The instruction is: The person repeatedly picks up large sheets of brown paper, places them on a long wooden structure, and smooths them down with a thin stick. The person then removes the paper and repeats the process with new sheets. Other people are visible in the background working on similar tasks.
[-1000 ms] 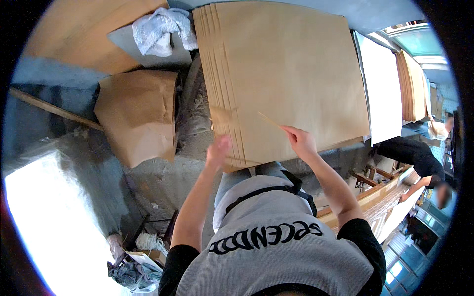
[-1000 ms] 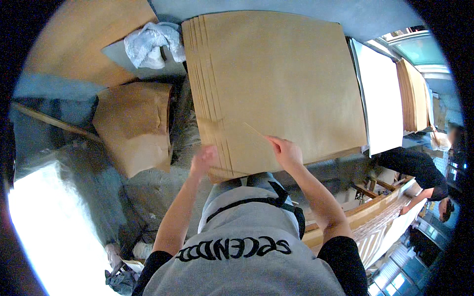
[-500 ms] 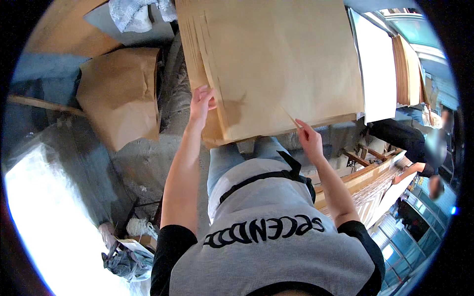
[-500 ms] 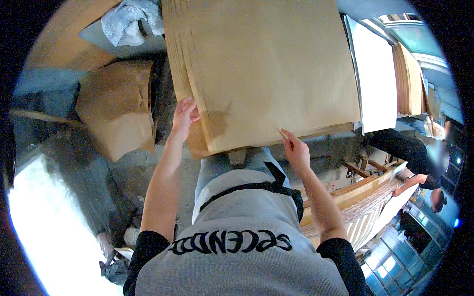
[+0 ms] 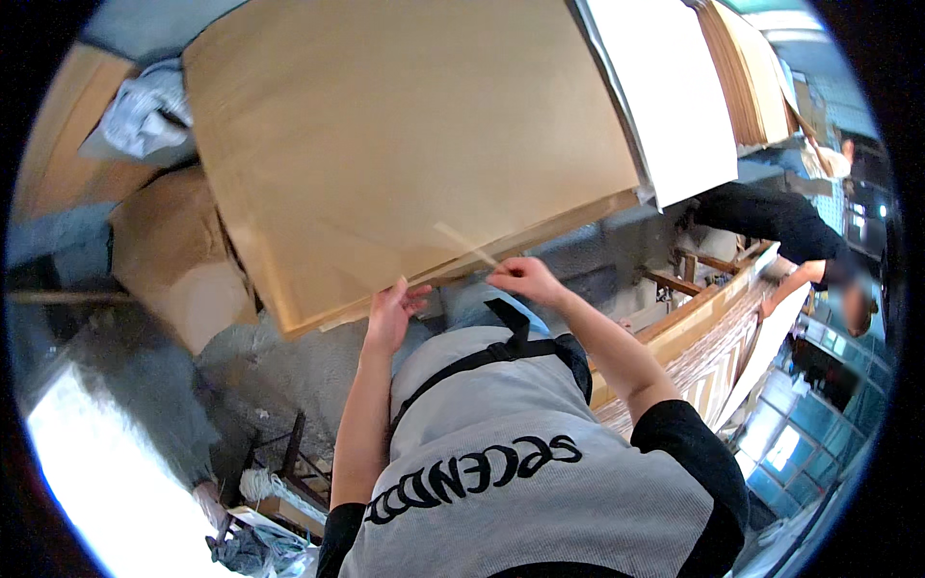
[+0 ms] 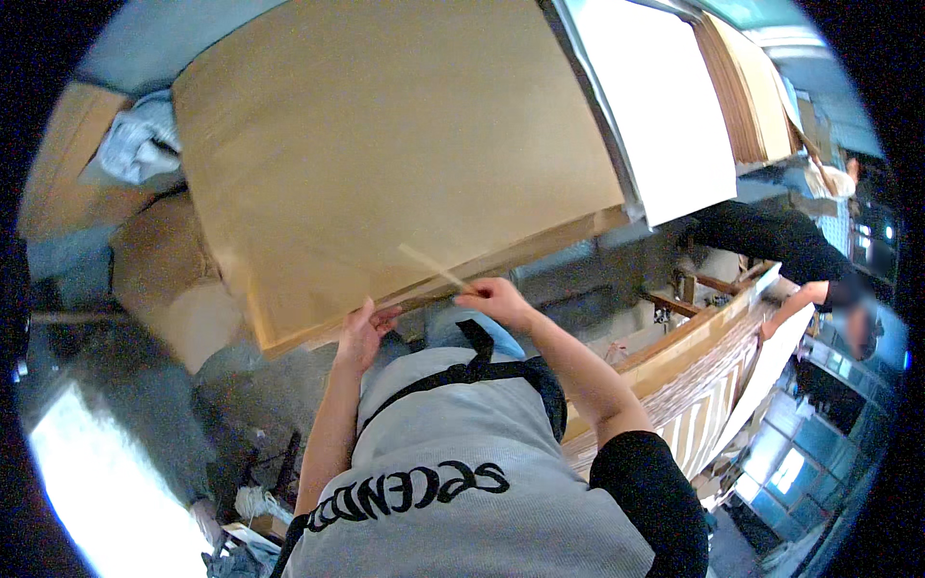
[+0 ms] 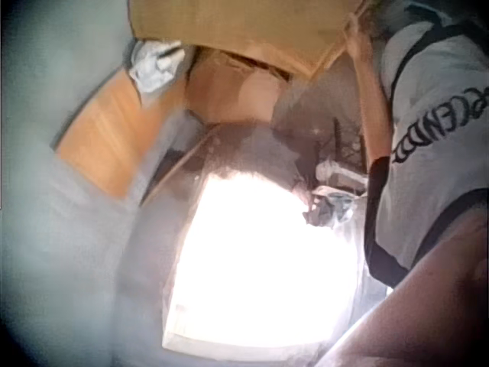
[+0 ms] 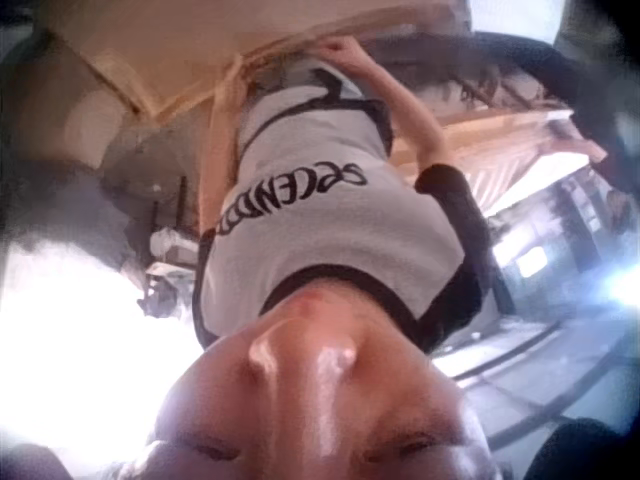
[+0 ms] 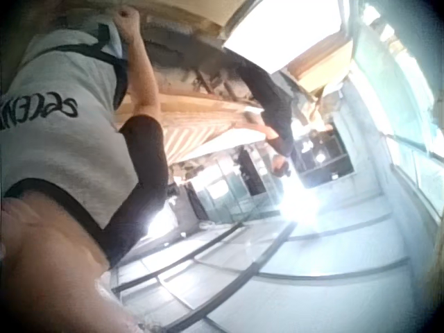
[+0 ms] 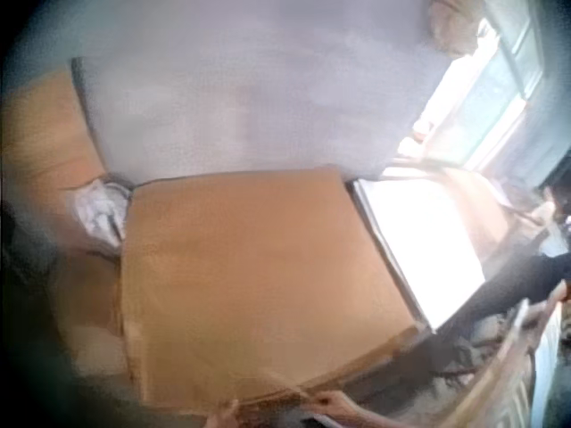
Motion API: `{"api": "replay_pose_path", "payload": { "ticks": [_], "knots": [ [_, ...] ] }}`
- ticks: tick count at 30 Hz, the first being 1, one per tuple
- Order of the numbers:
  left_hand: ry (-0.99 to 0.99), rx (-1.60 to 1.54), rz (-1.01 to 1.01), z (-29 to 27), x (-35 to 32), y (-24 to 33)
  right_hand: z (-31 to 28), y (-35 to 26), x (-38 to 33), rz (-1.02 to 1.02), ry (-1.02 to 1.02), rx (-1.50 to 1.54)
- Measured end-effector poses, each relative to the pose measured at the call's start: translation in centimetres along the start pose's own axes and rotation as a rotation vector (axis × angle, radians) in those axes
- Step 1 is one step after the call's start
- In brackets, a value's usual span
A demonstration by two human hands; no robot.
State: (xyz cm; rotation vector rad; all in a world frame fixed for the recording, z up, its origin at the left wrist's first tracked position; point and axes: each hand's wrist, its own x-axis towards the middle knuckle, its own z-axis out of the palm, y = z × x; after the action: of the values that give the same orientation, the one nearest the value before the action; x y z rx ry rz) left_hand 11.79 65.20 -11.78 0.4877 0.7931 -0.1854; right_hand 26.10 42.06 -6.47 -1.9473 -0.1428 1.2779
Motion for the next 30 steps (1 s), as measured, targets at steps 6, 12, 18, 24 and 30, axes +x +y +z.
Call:
{"api": "replay_pose_path", "payload": {
  "ticks": [6,12,18,24,30],
  "knots": [
    [0.580,-0.050,0.075,2.6,4.0,-1.9,-3.4,2.0,-0.1,0.147,0.033,0.185],
    [0.484,-0.046,0.145,0.6,1.4,-3.8,-8.7,7.6,0.3,0.192,0.251,0.809],
    [0.439,-0.297,-0.038,-1.2,-0.5,-5.0,-10.3,10.1,0.8,0.210,0.341,1.062],
    [0.344,-0.532,-0.058,-3.3,0.1,-5.8,-10.4,10.3,0.7,0.231,0.389,0.959],
    [0.283,-0.519,-0.056,-3.3,0.7,-5.4,-10.7,11.2,1.4,0.208,0.324,0.917]
  ]
}}
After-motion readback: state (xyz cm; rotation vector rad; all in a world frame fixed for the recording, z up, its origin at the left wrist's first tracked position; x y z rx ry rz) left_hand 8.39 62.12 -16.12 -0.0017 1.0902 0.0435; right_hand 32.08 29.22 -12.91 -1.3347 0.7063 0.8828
